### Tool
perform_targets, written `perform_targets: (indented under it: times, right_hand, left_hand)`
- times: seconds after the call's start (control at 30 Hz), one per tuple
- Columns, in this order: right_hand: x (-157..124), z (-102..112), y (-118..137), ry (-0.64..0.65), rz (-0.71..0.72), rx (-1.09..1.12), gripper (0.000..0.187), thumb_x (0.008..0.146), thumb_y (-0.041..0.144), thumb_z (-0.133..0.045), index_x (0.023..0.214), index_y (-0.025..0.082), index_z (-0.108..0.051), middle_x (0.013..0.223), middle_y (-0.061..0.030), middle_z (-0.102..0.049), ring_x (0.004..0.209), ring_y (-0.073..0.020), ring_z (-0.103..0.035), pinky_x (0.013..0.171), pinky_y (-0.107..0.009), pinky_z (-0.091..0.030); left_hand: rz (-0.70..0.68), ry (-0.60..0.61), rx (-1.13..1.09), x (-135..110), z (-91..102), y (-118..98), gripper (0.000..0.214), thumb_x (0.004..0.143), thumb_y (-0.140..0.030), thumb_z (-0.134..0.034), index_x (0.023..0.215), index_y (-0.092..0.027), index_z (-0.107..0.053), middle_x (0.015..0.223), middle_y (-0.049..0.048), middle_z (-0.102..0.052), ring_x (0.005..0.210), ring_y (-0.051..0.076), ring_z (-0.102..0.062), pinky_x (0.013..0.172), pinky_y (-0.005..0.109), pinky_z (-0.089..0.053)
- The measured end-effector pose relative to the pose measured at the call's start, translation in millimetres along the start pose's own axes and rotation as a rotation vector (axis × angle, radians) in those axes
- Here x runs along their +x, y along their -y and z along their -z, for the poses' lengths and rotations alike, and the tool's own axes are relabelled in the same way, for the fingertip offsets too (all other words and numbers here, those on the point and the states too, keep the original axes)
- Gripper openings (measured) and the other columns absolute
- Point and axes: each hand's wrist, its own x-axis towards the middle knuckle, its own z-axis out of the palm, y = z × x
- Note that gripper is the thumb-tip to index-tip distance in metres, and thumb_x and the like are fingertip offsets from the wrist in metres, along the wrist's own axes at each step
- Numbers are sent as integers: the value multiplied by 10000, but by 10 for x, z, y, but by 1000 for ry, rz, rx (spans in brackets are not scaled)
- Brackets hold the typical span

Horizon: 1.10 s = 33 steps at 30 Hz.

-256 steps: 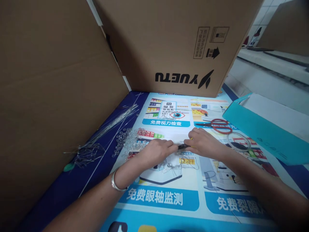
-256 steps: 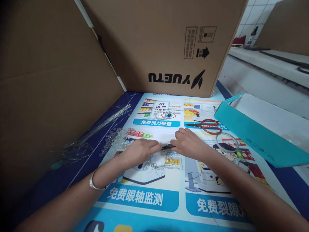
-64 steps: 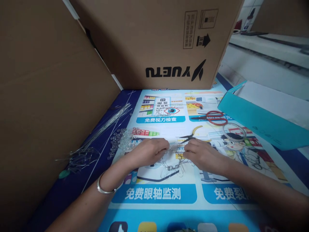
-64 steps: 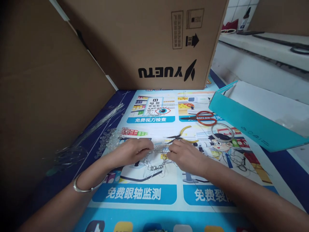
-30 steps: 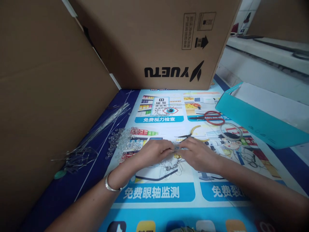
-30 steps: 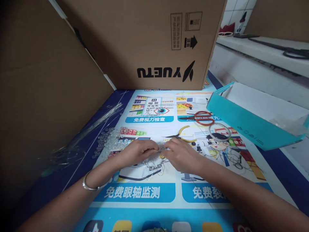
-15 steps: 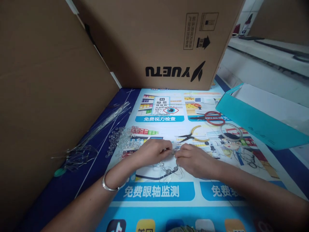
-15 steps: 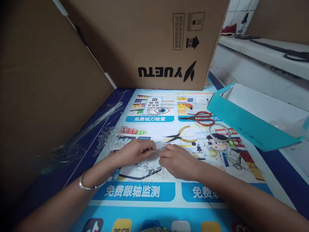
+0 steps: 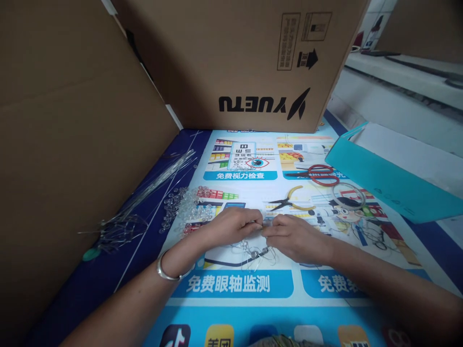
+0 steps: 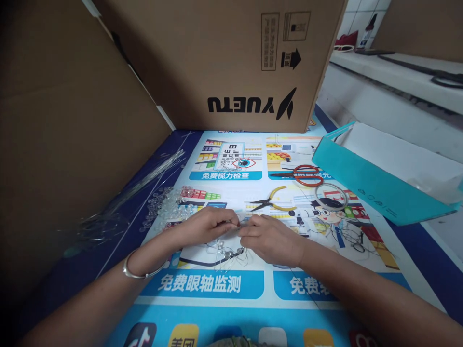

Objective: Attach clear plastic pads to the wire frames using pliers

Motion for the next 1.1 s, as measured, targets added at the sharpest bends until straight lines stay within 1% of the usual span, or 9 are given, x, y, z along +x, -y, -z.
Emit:
perform_targets:
  times: [0.1, 0.23, 0.37, 0.57, 0.7, 0.87, 1.0, 1.1]
  right_hand:
    - [3, 8, -8, -6, 20, 3, 195, 862, 136, -421, 870, 189, -608, 1099, -18, -609, 960, -162, -465, 793, -308, -399]
    - [-2, 5, -14, 7, 24, -11, 196, 874, 149, -410, 896, 194, -599, 1104, -9, -608, 966, -166, -463, 801, -314, -392]
    - [-5, 20, 2, 27, 31, -50, 195, 882, 154, -397, 885, 194, -588, 1108, -22, -604, 938, -170, -465, 788, -317, -381]
    - [5, 35, 24, 60, 22, -85, 168, 873, 187, -417, 852, 196, -583, 1073, -22, -613, 910, -174, -462, 768, -328, -371]
    - [-6, 25, 19, 50, 21, -70, 168, 869, 175, -423, 867, 196, -589, 1093, -19, -605, 924, -166, -463, 775, -323, -375]
    - [-13, 11, 10, 49, 21, -49, 157, 859, 159, -435, 885, 194, -587, 1108, -18, -600, 958, -169, -463, 798, -322, -386]
    - [-10, 2, 3, 39, 28, -33, 150, 843, 146, -451, 880, 188, -590, 1082, -26, -608, 972, -164, -468, 811, -321, -396]
    - [-13, -3, -2, 32, 40, -7, 162, 840, 133, -446, 879, 183, -595, 1079, -28, -610, 991, -157, -473, 831, -316, -404]
  left_hand:
    - [-17, 18, 21, 3, 7, -8, 177, 878, -239, -391, 912, -219, -564, 797, -22, -623, 721, 112, -556, 624, 193, -360]
    - [-24, 48, 102, 10, 9, -24, 183, 894, -264, -374, 914, -224, -551, 841, -24, -629, 737, 118, -565, 627, 204, -350]
    - [-49, 51, 162, 19, 2, -35, 175, 897, -263, -370, 914, -218, -538, 860, -20, -625, 722, 117, -562, 604, 208, -334]
    - [-70, 44, 252, 51, -31, -50, 156, 884, -256, -390, 858, -208, -536, 775, -13, -611, 651, 122, -532, 550, 223, -289]
    - [-61, 33, 280, 49, -37, -59, 127, 867, -234, -413, 858, -205, -536, 765, -10, -611, 649, 132, -533, 549, 231, -294]
    - [-45, 13, 295, 16, -20, -64, 119, 859, -250, -443, 875, -202, -551, 757, -1, -620, 698, 155, -554, 596, 246, -331]
    - [-101, 13, 270, 18, 7, -83, 111, 849, -239, -466, 853, -203, -570, 753, -4, -616, 727, 148, -547, 683, 261, -357]
    - [-148, -25, 292, 43, 22, -104, 112, 841, -214, -474, 790, -185, -569, 691, -1, -587, 739, 145, -531, 780, 297, -347]
